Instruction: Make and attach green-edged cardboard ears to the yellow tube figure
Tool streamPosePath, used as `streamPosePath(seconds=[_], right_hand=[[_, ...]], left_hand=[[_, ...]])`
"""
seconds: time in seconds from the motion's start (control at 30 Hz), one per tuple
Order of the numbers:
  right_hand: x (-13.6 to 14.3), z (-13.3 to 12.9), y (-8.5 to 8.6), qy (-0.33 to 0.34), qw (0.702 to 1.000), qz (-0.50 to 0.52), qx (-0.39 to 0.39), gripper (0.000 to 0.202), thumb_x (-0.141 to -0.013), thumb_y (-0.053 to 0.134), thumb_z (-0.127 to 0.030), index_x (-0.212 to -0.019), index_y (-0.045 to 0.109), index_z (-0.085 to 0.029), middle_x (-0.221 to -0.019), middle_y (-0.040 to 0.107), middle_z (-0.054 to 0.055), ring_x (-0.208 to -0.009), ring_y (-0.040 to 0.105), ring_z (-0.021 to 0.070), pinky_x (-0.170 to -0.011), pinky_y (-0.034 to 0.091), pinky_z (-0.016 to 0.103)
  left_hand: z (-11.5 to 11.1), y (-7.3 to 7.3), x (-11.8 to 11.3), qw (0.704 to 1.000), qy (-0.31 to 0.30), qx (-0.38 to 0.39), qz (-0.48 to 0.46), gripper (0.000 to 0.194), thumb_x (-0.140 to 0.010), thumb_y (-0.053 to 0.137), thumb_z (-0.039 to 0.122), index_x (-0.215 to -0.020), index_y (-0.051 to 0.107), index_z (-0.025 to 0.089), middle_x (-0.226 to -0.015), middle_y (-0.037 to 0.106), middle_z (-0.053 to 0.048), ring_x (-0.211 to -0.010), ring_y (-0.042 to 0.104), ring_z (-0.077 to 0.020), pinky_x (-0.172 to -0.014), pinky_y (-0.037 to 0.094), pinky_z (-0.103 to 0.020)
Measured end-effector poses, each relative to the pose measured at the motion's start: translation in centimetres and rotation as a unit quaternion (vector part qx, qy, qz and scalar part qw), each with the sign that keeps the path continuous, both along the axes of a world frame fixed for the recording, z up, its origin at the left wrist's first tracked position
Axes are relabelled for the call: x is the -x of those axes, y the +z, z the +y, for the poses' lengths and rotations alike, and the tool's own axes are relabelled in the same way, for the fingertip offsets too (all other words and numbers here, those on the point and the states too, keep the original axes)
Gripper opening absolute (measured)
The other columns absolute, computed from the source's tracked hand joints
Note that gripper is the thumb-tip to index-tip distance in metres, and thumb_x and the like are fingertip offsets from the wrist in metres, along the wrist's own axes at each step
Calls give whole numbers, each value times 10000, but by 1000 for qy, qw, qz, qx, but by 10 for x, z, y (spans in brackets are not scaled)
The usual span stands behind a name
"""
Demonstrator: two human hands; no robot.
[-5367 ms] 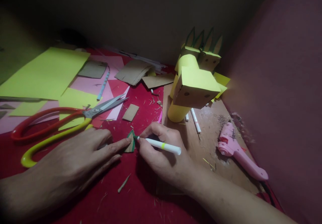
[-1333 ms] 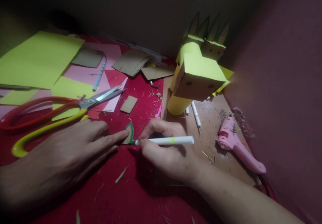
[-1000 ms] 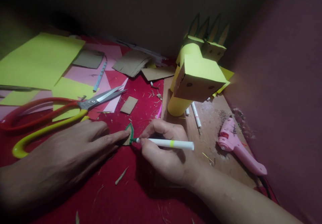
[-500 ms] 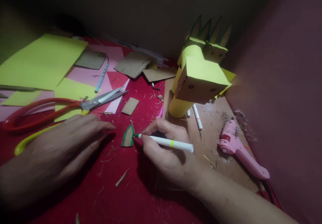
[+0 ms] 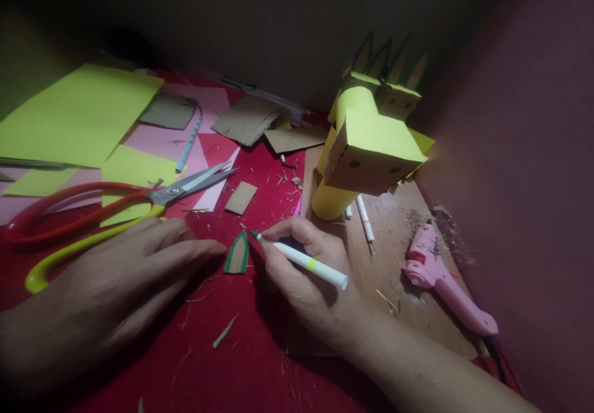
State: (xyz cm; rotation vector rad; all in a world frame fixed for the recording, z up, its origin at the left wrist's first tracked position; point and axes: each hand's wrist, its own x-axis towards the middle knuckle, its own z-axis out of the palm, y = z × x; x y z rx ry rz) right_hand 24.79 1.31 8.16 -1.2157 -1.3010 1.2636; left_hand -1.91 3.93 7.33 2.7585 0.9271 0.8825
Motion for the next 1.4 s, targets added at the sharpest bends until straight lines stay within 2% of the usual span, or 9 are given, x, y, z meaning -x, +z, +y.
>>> streamPosePath(seconds=[0.13,0.23,0.37,0.5,0.63,0.77,0.93,1.03,1.4], right_hand=[[1,1,4,15,999,-25,-31,83,-1007,881,-303,-1016,848,-226,-744,736,-24,-647,654,134,-579,503,241],[4,2,11,13,996,-65,-58,40,-971,862,-251,-982,845,-218,-747,762,-15,-650,681,138,-567,513,239],[6,3,16,18,992,-102,-74,41,-963,826,-236,-932,842,-216,-742,807,0,-639,729,146,-532,499,232],[4,3,16,26,985,-130,-114,56,-975,805,-208,-946,853,-215,-823,875,23,-715,806,162,-591,572,232],[4,3,15,32,981,-142,-126,72,-979,802,-183,-962,861,-219,-842,888,25,-754,838,175,-676,643,248],[4,2,17,30,980,-150,-127,73,-975,801,-184,-957,865,-212,-846,896,33,-747,843,172,-670,642,235],[4,2,17,32,979,-149,-135,75,-978,798,-188,-958,869,-204,-843,898,34,-734,843,158,-652,628,208],[4,3,16,32,977,-158,-138,75,-975,802,-182,-955,870,-206,-845,901,33,-731,846,155,-658,633,202],[2,4,17,54,977,-159,-133,87,-975,795,-163,-938,859,-207,-799,866,16,-692,816,154,-640,632,217]], left_hand=[[-9,-4,-4,1000,-17,-6,0,396,-1153,453,89,-1404,722,235,-957,662,-27,-791,598,-214,-701,504,-347],[-16,-10,-9,999,-2,-37,-11,430,-1145,395,59,-1371,726,215,-910,625,-23,-749,538,-225,-687,442,-384],[-18,-17,-13,997,7,-75,-5,399,-1171,390,88,-1382,715,182,-921,626,-24,-755,540,-222,-698,450,-387],[-18,-21,-12,998,12,-66,-5,392,-1177,387,111,-1370,719,190,-928,614,-21,-764,532,-222,-694,448,-386],[-20,-21,-12,997,14,-71,-4,400,-1178,358,102,-1360,702,196,-921,623,-18,-762,548,-216,-682,463,-382],[-18,-16,-11,996,-2,-83,17,375,-1166,380,77,-1344,697,169,-915,652,-16,-753,595,-206,-691,512,-374],[-16,-12,-13,997,8,-80,0,392,-1160,368,69,-1322,710,172,-895,640,-17,-734,571,-209,-656,483,-375],[-17,-14,-13,997,-11,-80,14,368,-1153,400,52,-1329,707,152,-911,637,-21,-760,570,-205,-672,479,-373],[-18,-19,-11,997,-7,-78,17,390,-1161,377,58,-1369,694,150,-928,631,-18,-776,563,-205,-687,480,-379]])
